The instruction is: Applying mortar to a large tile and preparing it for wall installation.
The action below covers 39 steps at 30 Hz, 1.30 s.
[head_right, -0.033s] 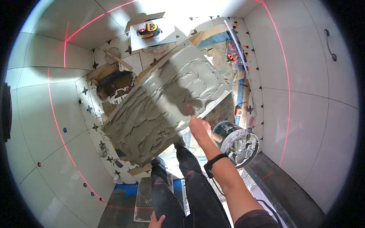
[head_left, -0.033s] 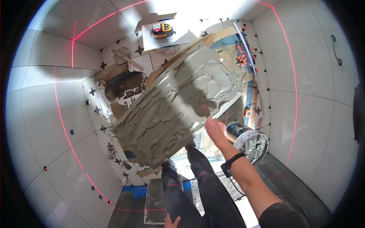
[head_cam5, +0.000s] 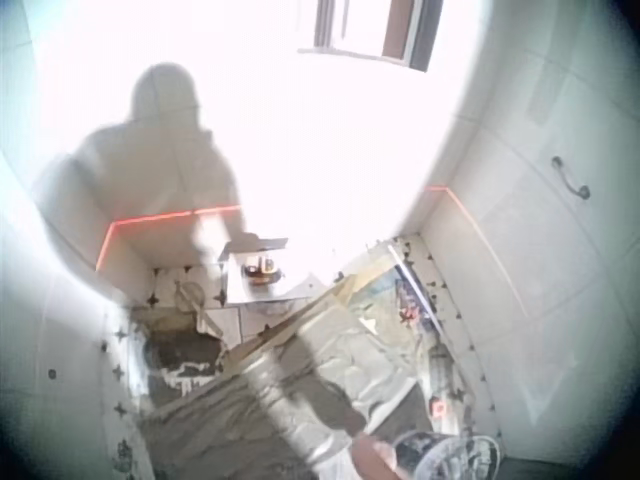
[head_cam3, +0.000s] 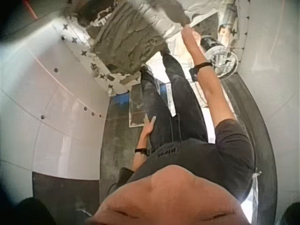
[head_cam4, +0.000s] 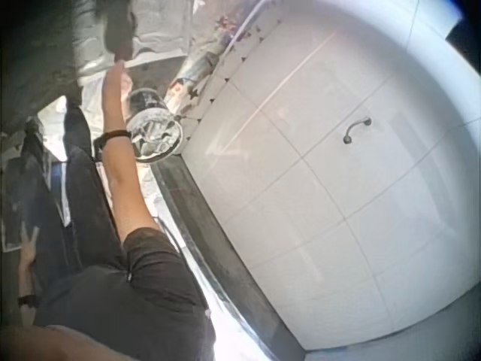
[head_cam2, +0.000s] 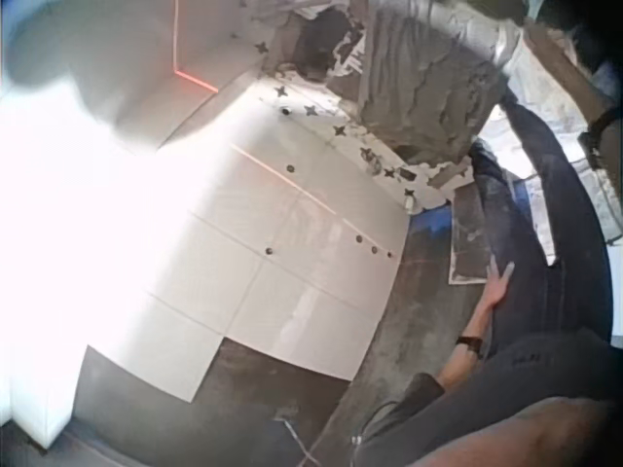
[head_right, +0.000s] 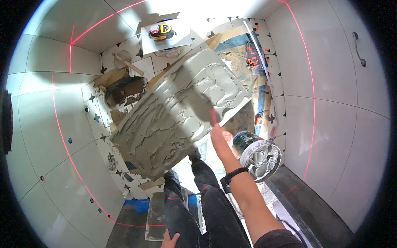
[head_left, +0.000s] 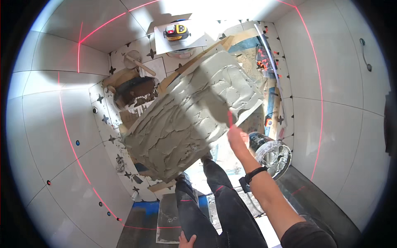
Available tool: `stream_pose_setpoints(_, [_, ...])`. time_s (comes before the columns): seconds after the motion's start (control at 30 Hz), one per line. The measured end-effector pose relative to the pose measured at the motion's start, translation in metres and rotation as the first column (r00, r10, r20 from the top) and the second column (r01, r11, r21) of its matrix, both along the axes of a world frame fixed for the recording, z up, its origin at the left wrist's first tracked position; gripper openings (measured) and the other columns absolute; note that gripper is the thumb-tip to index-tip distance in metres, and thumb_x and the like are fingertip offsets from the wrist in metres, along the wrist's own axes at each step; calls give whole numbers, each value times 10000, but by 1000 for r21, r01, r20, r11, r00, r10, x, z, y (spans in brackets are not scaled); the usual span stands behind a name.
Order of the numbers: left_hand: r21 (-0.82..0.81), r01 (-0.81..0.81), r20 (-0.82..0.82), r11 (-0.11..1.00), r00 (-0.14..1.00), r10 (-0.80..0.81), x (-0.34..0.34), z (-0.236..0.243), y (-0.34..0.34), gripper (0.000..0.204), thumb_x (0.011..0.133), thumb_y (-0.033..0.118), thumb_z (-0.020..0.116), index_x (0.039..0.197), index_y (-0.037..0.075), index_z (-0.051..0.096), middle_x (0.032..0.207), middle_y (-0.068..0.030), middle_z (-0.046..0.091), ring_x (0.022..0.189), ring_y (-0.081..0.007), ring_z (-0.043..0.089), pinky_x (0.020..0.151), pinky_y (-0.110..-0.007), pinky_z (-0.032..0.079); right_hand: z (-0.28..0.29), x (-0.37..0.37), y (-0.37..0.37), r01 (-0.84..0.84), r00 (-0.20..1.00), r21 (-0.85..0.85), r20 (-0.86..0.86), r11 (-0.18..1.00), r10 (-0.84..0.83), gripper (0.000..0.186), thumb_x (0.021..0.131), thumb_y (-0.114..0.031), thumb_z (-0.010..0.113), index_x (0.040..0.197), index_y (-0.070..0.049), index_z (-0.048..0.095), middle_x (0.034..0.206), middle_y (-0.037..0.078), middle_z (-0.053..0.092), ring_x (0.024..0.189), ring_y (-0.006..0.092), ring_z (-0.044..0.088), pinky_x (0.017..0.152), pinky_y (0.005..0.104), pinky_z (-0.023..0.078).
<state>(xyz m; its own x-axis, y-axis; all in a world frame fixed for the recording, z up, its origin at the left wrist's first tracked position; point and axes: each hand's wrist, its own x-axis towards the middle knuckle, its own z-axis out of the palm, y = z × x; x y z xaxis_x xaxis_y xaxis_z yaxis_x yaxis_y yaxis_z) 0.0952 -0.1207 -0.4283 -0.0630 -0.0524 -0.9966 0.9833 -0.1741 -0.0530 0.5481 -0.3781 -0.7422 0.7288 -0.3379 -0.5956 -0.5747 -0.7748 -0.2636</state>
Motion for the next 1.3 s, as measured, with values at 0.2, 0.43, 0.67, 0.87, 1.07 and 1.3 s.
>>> stream_pose_setpoints(0.2, [67,63,-68,996,996,-58,-15,-1,11,1069,937,657,570,1613,-12,82,1651,-327,91,1546,-445,89,1252,-488,163,51,-77,68,-277,960,124,69,953,271,374,938,-350,578,971,19,625,854,337,667,843,522,664,774,582,522])
stream_pose_setpoints(0.43, [121,56,-23,991,998,-54,-22,6,13,1073,934,656,572,1605,-26,88,1637,-349,112,1541,-464,85,1252,-498,158,64,-84,82,-864,497,57,-72,501,865,185,927,-187,521,1015,-40,592,912,211,708,800,405,727,702,546,566])
stream_pose_setpoints(0.67, [111,84,-81,990,994,-75,-17,3,15,1167,883,691,618,1582,-71,77,1592,-398,165,1512,-480,192,1218,-487,233,62,-113,87,-116,990,-50,79,992,119,338,980,-324,532,949,5,602,812,281,686,788,450,685,677,556,522])
stream_pose_setpoints(0.87, [132,60,-33,989,998,-56,-17,4,17,1143,889,663,627,1570,-94,106,1569,-390,202,1487,-487,244,1205,-482,264,77,-188,137,-417,883,268,-108,869,457,272,961,-276,560,980,-6,590,882,283,698,806,485,694,723,578,547])
stream_pose_setpoints(1.07, [261,163,56,951,981,-183,-55,1,23,970,928,613,606,1524,-77,275,1438,-329,437,1312,-427,500,1064,-452,429,71,-123,87,-807,591,-32,-49,590,805,125,924,-172,543,959,-63,596,854,194,689,786,388,726,658,515,576])
stream_pose_setpoints(1.3, [116,26,26,993,999,-29,-48,-4,28,1044,950,613,587,1605,-28,86,1637,-346,122,1539,-471,72,1248,-506,159,82,-77,-21,-455,887,-160,2,876,461,308,958,-347,565,945,-39,565,809,255,684,742,460,681,667,576,515])
